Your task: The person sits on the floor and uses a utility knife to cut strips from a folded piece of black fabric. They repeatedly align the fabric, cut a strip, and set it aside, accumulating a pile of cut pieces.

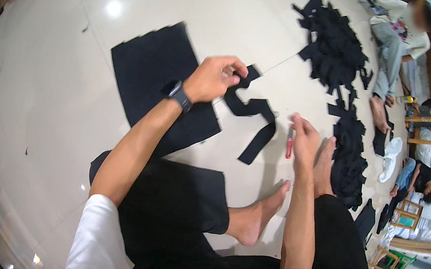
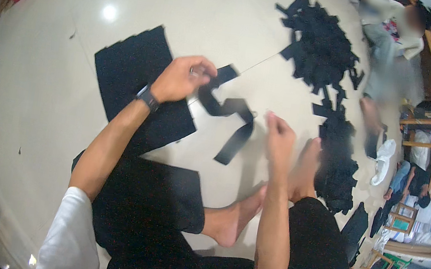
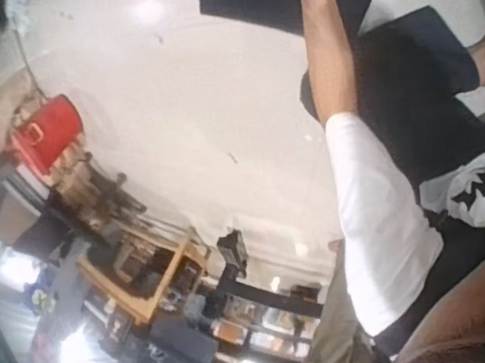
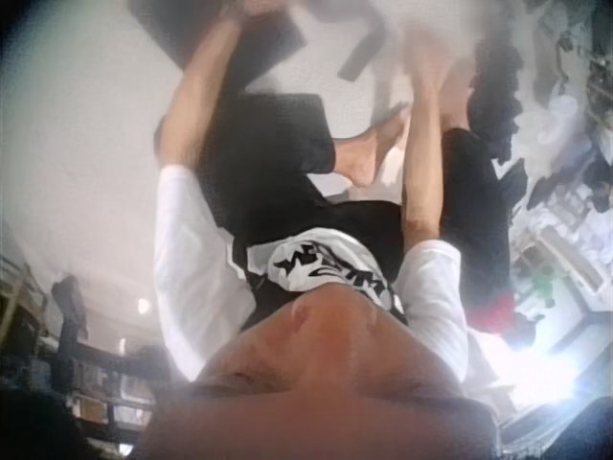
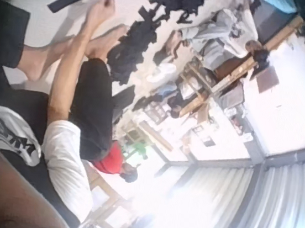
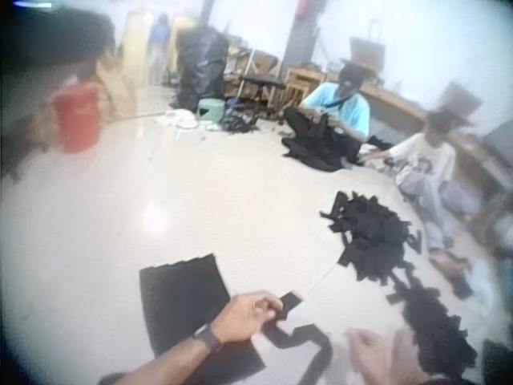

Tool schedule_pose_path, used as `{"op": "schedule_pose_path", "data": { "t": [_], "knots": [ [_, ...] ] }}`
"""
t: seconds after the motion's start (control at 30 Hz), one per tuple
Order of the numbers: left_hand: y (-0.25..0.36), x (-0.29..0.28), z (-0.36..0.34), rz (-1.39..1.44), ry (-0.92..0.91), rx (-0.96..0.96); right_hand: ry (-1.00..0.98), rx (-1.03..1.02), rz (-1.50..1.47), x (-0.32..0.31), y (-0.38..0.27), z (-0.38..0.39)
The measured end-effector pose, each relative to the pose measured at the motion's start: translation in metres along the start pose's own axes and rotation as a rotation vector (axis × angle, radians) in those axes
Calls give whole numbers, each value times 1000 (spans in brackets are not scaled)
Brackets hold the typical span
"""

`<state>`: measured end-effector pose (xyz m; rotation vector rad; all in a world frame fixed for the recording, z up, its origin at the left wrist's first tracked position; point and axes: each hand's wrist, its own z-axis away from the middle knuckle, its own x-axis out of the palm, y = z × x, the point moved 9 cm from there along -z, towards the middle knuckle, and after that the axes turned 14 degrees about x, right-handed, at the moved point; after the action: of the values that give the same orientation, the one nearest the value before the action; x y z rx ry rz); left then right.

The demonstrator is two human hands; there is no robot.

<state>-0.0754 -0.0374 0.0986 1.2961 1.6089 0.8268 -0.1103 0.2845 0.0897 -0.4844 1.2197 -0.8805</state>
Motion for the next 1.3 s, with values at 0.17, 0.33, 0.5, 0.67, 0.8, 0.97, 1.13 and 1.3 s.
{"op": "schedule_pose_path", "data": {
  "t": [0.17,0.33,0.5,0.67,0.8,0.97,1.13,1.3],
  "knots": [
    [79,46,0,488,128,-29,-481,-11,-87,25,-114,48],
    [140,60,-2,697,484,36,-440,-163,-147,-27,-158,66],
    [176,103,6,807,550,-104,-402,-250,-206,-103,-193,91],
    [232,132,2,880,476,-65,-358,-154,-337,-168,-185,117],
    [265,147,-2,848,432,31,-387,-38,-476,-197,-159,127],
    [296,159,-3,758,395,57,-499,27,-724,-214,-147,148],
    [311,167,-3,736,367,80,-516,-5,-791,-227,-141,156],
    [320,171,0,710,350,45,-569,-4,-839,-232,-139,165]
  ]
}}
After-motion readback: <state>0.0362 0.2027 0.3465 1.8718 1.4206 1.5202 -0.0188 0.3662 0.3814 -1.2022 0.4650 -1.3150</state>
